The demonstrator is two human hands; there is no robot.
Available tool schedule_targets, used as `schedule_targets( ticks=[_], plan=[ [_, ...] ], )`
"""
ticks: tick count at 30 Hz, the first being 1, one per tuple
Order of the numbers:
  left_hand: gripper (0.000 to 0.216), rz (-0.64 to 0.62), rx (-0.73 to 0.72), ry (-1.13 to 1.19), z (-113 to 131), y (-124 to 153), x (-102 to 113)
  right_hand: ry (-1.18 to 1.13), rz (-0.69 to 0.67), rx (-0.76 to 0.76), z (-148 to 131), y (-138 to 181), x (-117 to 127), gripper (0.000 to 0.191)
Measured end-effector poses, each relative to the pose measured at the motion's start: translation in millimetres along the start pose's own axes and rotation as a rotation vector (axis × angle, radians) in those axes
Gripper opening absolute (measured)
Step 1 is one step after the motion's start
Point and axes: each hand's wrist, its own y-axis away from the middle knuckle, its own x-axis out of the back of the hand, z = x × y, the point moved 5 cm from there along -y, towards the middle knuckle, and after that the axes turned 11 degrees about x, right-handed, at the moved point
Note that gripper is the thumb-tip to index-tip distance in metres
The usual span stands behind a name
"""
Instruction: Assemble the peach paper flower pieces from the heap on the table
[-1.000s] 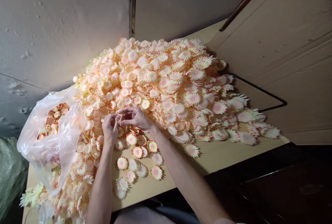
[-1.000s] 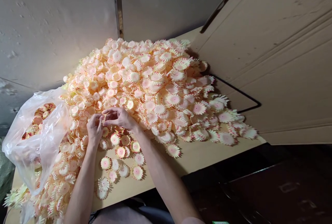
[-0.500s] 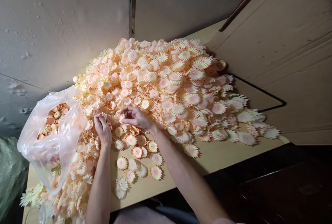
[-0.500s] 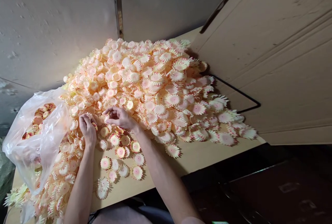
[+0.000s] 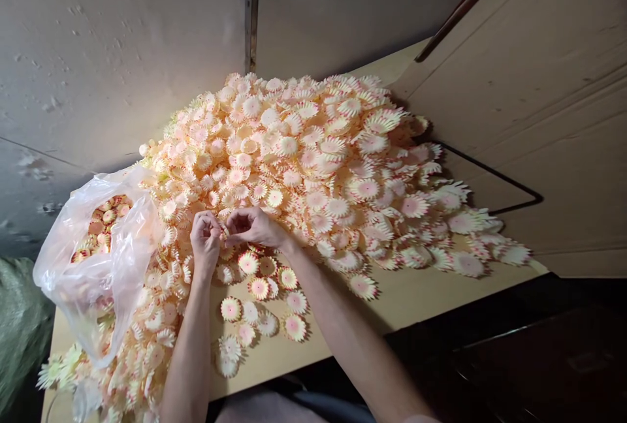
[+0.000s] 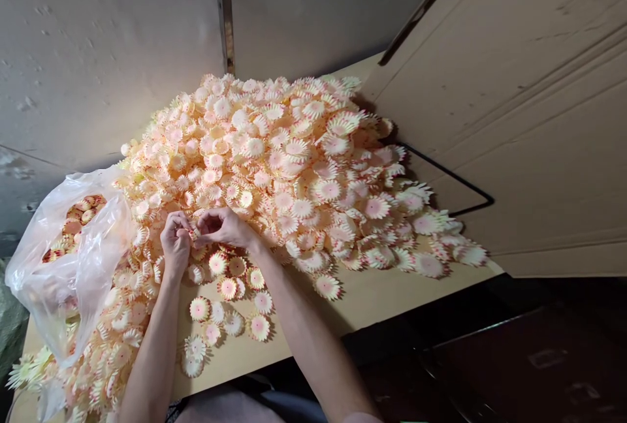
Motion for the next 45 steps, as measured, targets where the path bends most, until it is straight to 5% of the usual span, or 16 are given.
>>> schedule_targets(
  ticks=[8,13,18,27,34,39,45],
  plan=[
    [0.032,-0.119,0.093,0.151,-6,-1,-4,0.051,0.144,-0.039,-4,0,10,0.024],
    [0.058,-0.216,0.151,0.313,-9,0,-9,0.009,0.284,-0.015,-1,0,20,0.019],
    [0.049,-0.175,0.227,0.279,-10,2,-8,0.015,0.208,-0.042,-4,1,16,0.024],
    [0.025,0.182,0.246,0.369,-20,0,9,0.007,0.262,-0.026,-3,-1,18,0.026],
    [0.029,0.088,0.242,0.222,-9,4,3,0.002,0.257,-0.047,-4,0,17,0.025],
    [0.052,0.038,0.243,0.295,-11,4,1,-0.032,0.251,-0.056,-4,-1,16,0.028],
    [0.049,-0.025,0.246,0.359,-20,2,-1,-0.017,0.257,-0.065,-4,-1,16,0.03]
  ],
)
